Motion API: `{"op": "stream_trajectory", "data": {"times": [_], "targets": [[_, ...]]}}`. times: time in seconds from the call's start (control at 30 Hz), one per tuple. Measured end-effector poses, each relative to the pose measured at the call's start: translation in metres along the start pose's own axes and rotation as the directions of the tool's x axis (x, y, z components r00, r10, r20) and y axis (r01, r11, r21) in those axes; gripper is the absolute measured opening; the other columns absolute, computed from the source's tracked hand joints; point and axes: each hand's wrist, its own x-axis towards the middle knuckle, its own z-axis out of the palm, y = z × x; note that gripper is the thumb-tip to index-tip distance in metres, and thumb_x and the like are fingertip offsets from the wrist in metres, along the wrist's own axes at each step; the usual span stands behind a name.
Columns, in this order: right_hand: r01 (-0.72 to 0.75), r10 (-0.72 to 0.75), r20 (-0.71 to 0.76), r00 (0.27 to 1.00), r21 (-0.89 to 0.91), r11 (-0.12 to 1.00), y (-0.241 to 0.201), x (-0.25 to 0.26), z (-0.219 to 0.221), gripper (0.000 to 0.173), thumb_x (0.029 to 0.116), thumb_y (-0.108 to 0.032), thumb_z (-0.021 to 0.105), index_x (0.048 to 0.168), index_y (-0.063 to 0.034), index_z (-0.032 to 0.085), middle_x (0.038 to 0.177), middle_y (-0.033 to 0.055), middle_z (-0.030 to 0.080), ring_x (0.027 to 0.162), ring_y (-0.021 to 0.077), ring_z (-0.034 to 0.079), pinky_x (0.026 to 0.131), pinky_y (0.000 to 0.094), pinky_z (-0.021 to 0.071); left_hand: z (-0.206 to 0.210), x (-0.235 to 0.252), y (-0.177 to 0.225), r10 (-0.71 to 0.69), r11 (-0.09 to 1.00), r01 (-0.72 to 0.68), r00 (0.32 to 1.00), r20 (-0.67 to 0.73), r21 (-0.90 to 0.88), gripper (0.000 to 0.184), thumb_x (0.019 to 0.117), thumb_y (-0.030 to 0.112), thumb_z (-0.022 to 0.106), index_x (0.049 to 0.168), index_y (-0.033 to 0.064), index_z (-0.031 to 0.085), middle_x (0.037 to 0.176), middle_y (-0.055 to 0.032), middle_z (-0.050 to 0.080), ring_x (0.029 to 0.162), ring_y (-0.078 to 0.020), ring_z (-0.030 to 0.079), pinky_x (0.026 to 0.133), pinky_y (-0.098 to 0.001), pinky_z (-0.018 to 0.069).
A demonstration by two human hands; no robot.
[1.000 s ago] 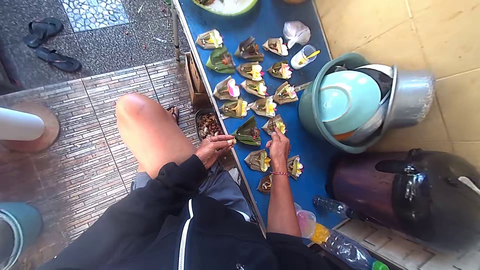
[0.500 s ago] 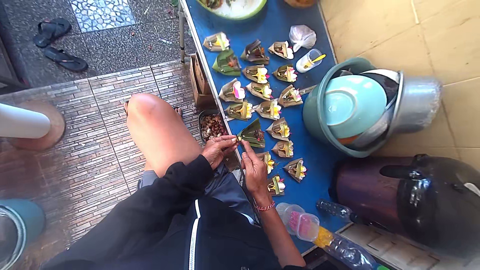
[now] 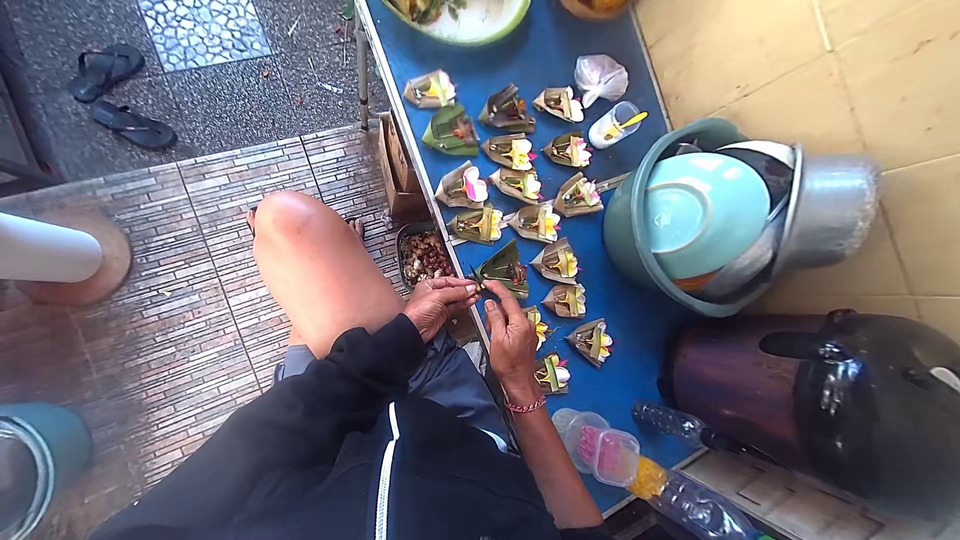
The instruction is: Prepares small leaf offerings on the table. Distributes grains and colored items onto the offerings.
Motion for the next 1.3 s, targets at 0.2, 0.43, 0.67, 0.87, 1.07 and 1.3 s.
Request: {"op": "stream_trajectory", "data": {"times": [0.2,0.43,0.67,0.87,1.07,1.3], "targets": [[-0.147,0.142,0.056,0.988,0.097,0.984,0.025,0.052,-0.02,0.04,0.1111,-0.024,0.04,0.146,-0.0117,0.056,0.07,0.0096,0.058,0.056,0.0226,0.052,0.054,0.0437,0.046,0.001,-0.004,0.003,-0.015,1.0,0.014,0.998,0.054,0.028,0.012,0.0957,-0.009,0.06,0.105,-0.0067,0.068,0.088,-0.0096,0.073,0.075,-0.0117,0.071,0.076,-0.0246,0.0603],[-0.311,0.314,0.011,0.949,0.167,0.936,0.057,0.135,-0.011,0.04,0.1116,-0.024,0.04,0.144,-0.0098,0.06,0.066,0.0045,0.057,0.054,0.0137,0.049,0.058,0.0354,0.0455,0.001,-0.001,0.005,0.022,0.999,-0.018,0.998,0.066,-0.05,0.015,0.097,-0.009,0.058,0.108,-0.0066,0.067,0.093,-0.0111,0.072,0.078,-0.0122,0.07,0.077,-0.0244,0.0596],[-0.382,0.381,0.065,0.922,0.001,0.924,0.062,0.152,-0.005,0.043,0.1121,-0.026,0.036,0.145,-0.011,0.06,0.08,0.0122,0.065,0.062,0.0213,0.053,0.067,0.0441,0.047,-0.002,0.0,0.005,0.025,0.999,-0.023,0.999,0.043,-0.043,0.015,0.0948,-0.012,0.059,0.106,-0.0061,0.067,0.092,-0.0125,0.071,0.078,-0.0142,0.07,0.077,-0.0255,0.0597],[-0.36,0.361,0.075,0.929,-0.029,0.932,0.061,0.15,-0.011,0.044,0.112,-0.026,0.035,0.144,-0.0078,0.06,0.081,0.0138,0.066,0.065,0.0234,0.055,0.069,0.0469,0.0473,0.0,0.001,0.006,0.006,0.998,-0.007,1.0,-0.015,-0.061,0.01,0.0968,-0.006,0.061,0.103,-0.0054,0.068,0.091,-0.0118,0.072,0.077,-0.0137,0.07,0.074,-0.025,0.0594],[-0.248,0.246,0.085,0.966,0.016,0.969,0.04,0.121,-0.03,0.045,0.1129,-0.028,0.034,0.147,-0.0092,0.056,0.068,0.0076,0.057,0.057,0.0189,0.048,0.061,0.0411,0.0445,0.001,0.001,0.006,-0.009,0.995,0.002,0.998,-0.065,-0.099,0.009,0.0984,-0.003,0.06,0.103,-0.0045,0.068,0.089,-0.0108,0.072,0.075,-0.0133,0.07,0.074,-0.0248,0.0593],[-0.001,-0.012,0.231,0.973,0.058,0.998,-0.002,0.039,-0.016,0.043,0.1093,-0.024,0.039,0.144,-0.0143,0.061,0.065,0.0027,0.058,0.057,0.0174,0.054,0.058,0.0415,0.0483,0.001,0.003,0.004,0.048,0.992,-0.062,0.991,-0.123,-0.109,0.008,0.0977,-0.002,0.062,0.102,-0.005,0.068,0.09,-0.0117,0.072,0.074,-0.0137,0.07,0.073,-0.0253,0.0595]]}}
